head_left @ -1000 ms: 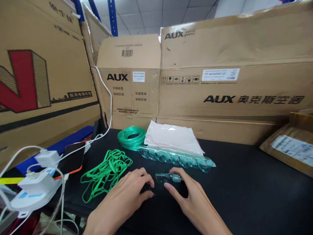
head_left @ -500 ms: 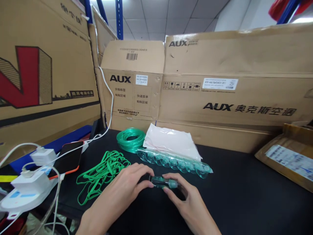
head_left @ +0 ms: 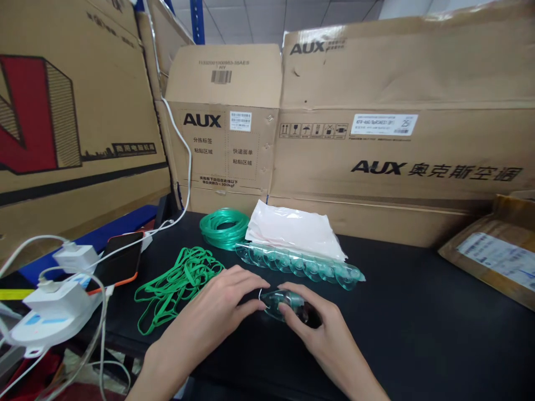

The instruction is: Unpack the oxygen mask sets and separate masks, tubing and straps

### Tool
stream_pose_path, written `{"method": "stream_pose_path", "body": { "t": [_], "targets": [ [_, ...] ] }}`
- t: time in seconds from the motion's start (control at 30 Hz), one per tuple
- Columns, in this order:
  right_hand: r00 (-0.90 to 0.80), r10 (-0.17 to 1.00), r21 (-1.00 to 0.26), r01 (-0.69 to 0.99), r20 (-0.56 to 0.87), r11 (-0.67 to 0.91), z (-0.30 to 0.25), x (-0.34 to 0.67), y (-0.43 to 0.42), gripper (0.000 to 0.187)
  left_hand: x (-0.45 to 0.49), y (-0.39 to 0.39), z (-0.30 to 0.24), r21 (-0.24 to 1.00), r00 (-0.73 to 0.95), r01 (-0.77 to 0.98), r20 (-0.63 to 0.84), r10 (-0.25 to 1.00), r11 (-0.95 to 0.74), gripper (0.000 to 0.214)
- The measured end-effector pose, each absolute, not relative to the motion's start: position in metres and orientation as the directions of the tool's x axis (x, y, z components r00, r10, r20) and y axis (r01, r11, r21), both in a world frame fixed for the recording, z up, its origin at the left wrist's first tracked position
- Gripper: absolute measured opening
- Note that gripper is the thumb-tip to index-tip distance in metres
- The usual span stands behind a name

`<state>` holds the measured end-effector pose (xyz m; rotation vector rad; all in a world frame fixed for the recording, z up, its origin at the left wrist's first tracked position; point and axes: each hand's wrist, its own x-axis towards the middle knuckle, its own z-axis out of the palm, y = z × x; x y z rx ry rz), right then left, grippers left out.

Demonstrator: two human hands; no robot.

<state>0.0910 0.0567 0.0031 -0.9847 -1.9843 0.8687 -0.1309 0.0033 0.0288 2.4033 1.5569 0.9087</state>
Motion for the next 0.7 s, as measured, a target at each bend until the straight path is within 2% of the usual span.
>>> {"method": "stream_pose_path", "body": {
  "t": [0.37,0.5,0.7],
  "targets": [
    [-0.488,0.828,-0.842,0.292,0.278,0.454,0.005,0.089,0.054,0.027,-0.131,0.003,0.027,0.483,0.298,0.747,0.371,0.879,-0.457,0.028],
    [-0.505,0.828,-0.866,0.271,0.244,0.42,0.01,0.092,0.053,0.026,-0.13,0.005,0.03,0.61,0.238,0.682,0.336,0.911,-0.404,0.026],
    [-0.48,0.84,-0.901,0.199,0.254,0.386,0.015,0.092,0.051,0.028,-0.123,0.007,0.04,0.844,-0.034,0.509,0.218,0.975,-0.171,0.023]
  ]
}}
